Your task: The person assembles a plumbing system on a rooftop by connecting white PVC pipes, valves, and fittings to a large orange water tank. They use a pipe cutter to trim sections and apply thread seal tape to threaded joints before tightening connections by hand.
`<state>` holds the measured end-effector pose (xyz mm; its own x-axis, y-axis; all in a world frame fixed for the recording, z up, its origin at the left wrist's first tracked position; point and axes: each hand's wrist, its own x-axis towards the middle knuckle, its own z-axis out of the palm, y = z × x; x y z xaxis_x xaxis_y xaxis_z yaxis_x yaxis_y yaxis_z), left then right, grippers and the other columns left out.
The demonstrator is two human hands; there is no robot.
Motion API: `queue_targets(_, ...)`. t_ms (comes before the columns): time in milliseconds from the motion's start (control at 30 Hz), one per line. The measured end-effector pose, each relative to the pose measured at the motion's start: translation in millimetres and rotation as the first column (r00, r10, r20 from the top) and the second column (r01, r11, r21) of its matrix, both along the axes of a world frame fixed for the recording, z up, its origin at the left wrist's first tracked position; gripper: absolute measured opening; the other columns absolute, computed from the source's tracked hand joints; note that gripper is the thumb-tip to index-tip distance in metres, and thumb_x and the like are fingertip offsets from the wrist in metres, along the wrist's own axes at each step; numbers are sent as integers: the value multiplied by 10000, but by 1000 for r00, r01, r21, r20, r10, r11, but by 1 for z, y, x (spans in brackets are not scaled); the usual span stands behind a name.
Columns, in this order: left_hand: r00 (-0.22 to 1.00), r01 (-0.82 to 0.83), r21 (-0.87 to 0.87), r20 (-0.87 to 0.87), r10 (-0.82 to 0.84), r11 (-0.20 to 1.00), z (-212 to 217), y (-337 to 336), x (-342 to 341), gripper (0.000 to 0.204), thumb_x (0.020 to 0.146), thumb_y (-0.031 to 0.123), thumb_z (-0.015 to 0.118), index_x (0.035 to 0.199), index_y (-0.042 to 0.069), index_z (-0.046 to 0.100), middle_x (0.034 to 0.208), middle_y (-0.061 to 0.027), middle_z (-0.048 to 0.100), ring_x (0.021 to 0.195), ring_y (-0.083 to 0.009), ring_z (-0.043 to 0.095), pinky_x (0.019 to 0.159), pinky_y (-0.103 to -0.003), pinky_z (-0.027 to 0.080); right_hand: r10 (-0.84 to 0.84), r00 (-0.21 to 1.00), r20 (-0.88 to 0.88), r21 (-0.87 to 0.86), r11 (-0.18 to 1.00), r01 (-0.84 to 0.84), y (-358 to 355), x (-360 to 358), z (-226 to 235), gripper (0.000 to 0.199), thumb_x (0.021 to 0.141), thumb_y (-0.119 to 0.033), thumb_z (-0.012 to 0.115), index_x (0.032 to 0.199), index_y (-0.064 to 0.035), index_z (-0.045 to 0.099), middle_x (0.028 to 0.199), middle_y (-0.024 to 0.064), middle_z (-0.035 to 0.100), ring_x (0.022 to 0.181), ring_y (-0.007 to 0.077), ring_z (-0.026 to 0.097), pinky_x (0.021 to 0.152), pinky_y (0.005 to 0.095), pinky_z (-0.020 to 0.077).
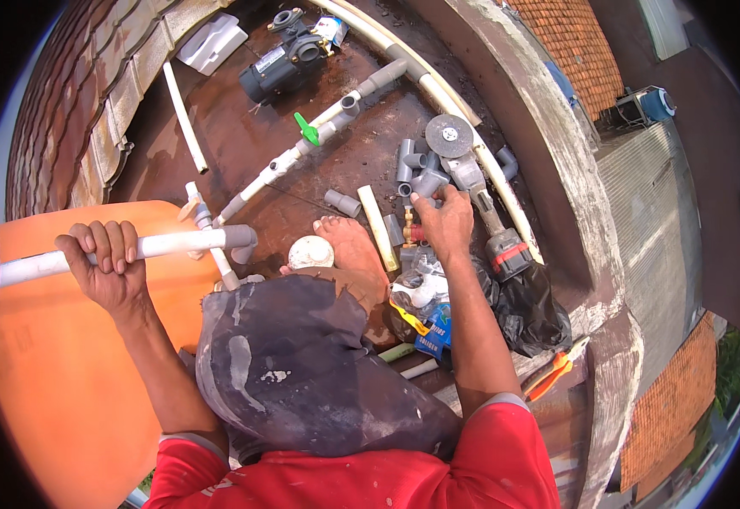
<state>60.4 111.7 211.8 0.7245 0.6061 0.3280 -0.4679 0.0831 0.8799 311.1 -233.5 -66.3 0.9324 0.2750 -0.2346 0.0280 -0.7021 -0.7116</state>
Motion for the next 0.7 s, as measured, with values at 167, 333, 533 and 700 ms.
queue_targets(167, 999, 38, 7, -30, -38, 999, 14, 2, -5, 523, 1236, 471, 412, 919, 97, 595, 607, 40, 383, 505, -102, 371, 577, -299, 442, -85, 988, -127, 123, 987, 100, 52, 26, -9, 537, 932, -493, 855, 969, 37, 777, 890, 239, 795, 851, 345, 775, 857, 490, 587)
queue_targets(333, 998, 56, -30, -40, -57, 998, 8, 18, -13, 519, 1224, 461, 465, 897, 91, 627, 586, 35, 410, 501, -109, 386, 572, -297, 417, -84, 940, -330, 285, 941, 184, 110, 15, -77, 595, 948, -536, 831, 1041, 37, 702, 1029, 282, 778, 916, 404, 769, 864, 516, 586)
queue_targets(533, 989, 113, -22, -93, -115, 993, 24, 25, -22, 527, 1217, 466, 486, 895, 81, 647, 587, 32, 429, 533, -111, 422, 616, -303, 428, 28, 811, -584, 542, 758, 363, 127, -6, -71, 413, 1016, -340, 862, 1116, 39, 734, 976, 104, 736, 730, 153, 694, 540, 283, 556)
queue_targets(700, 996, 54, -7, -73, -55, 998, 10, 14, -16, 532, 1211, 495, 476, 915, 92, 656, 616, 33, 418, 521, -107, 397, 599, -311, 442, -75, 771, -632, 483, 740, 468, 127, -5, -56, 468, 1010, -302, 873, 1274, 65, 751, 1022, 104, 753, 767, 138, 683, 552, 283, 564)
